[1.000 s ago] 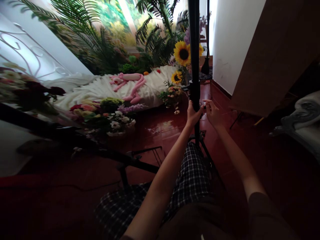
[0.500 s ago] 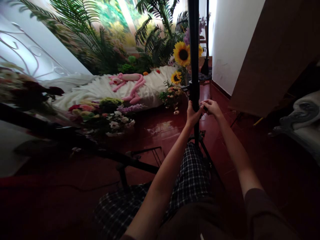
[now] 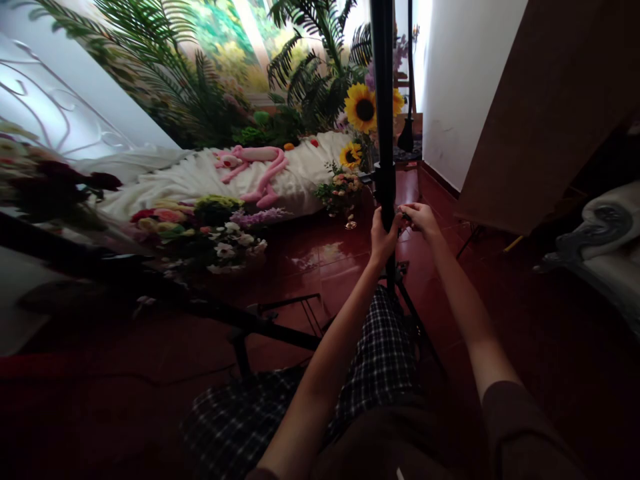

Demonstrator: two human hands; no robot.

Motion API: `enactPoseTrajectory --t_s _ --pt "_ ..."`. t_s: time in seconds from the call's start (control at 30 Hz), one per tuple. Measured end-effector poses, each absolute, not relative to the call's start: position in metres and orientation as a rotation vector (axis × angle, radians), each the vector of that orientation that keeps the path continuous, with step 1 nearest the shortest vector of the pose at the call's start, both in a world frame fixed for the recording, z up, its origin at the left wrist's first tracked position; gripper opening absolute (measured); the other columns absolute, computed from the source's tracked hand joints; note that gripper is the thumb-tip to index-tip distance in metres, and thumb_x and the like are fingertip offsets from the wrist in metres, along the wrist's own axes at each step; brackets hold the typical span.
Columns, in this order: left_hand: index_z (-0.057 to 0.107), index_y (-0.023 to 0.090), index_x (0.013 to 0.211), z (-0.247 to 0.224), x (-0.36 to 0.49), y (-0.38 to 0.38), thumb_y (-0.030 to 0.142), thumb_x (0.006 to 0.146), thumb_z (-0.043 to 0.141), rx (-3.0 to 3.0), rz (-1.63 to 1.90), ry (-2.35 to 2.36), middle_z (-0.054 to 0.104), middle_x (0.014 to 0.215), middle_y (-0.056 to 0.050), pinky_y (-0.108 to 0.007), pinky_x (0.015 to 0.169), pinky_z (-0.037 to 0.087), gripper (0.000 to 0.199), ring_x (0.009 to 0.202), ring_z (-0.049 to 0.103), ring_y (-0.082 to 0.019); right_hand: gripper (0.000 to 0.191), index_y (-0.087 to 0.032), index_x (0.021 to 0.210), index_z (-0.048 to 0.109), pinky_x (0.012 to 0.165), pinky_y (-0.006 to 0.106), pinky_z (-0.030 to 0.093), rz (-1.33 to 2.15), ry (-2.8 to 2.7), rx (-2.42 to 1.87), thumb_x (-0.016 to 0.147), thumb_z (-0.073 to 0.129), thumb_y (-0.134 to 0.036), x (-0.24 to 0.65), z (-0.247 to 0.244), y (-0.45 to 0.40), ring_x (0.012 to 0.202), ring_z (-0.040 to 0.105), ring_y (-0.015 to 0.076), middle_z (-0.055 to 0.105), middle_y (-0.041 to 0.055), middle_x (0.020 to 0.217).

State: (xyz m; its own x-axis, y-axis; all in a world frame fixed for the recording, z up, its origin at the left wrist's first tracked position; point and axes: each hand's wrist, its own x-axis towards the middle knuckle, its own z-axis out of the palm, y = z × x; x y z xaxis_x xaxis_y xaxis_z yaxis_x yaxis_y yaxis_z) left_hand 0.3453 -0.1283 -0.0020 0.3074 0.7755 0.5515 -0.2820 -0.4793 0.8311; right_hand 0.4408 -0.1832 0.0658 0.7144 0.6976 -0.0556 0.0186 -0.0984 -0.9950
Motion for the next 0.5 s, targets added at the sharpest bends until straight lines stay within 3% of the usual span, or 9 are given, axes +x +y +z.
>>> enactPoseTrajectory --t_s 0.1,0.17,0.27,0.5 --pt "0.060 0.024 0.121 -0.015 0.313 -0.147 0.029 0.088 0.065 1.549 1.370 0.534 0.066 0.123 -0.010 -0.036 0.092 0.052 0.034 0.107 0.065 -0.020 0.006 -0.012 0.084 0.066 0.033 0.017 0.023 0.605 -0.592 -1.571 0.084 0.070 -0.016 0.442 0.061 -0.182 0.035 0.041 0.0037 0.057 -0.0046 0.056" --pt "0.067 0.020 0.102 -0.025 0.283 -0.155 0.025 0.090 0.059 1.557 1.336 0.676 0.071 0.104 -0.008 -0.032 0.082 0.054 0.015 0.089 0.067 -0.017 0.004 -0.013 0.086 0.067 0.032 0.017 0.022 0.600 -0.576 -1.548 0.085 0.068 -0.016 0.443 0.058 -0.181 0.035 0.041 0.0037 0.056 -0.0049 0.056" --pt "0.067 0.019 0.084 -0.029 0.228 -0.154 0.020 0.085 0.058 1.686 1.398 0.824 0.070 0.088 -0.004 -0.028 0.076 0.053 0.009 0.078 0.064 -0.014 0.006 -0.013 0.089 0.068 0.032 0.017 0.021 0.615 -0.531 -1.499 0.084 0.069 -0.017 0.443 0.054 -0.180 0.034 0.039 0.0031 0.058 -0.0040 0.059" --pt "0.065 0.021 0.084 0.026 0.092 -0.121 0.016 0.084 0.059 1.743 1.957 1.157 0.068 0.085 -0.002 -0.035 0.080 0.052 0.008 0.081 0.062 -0.018 0.011 -0.012 0.095 0.070 0.030 0.015 0.020 0.613 -0.488 -1.499 0.084 0.067 -0.015 0.437 0.057 -0.183 0.035 0.037 0.0017 0.058 -0.0037 0.060"
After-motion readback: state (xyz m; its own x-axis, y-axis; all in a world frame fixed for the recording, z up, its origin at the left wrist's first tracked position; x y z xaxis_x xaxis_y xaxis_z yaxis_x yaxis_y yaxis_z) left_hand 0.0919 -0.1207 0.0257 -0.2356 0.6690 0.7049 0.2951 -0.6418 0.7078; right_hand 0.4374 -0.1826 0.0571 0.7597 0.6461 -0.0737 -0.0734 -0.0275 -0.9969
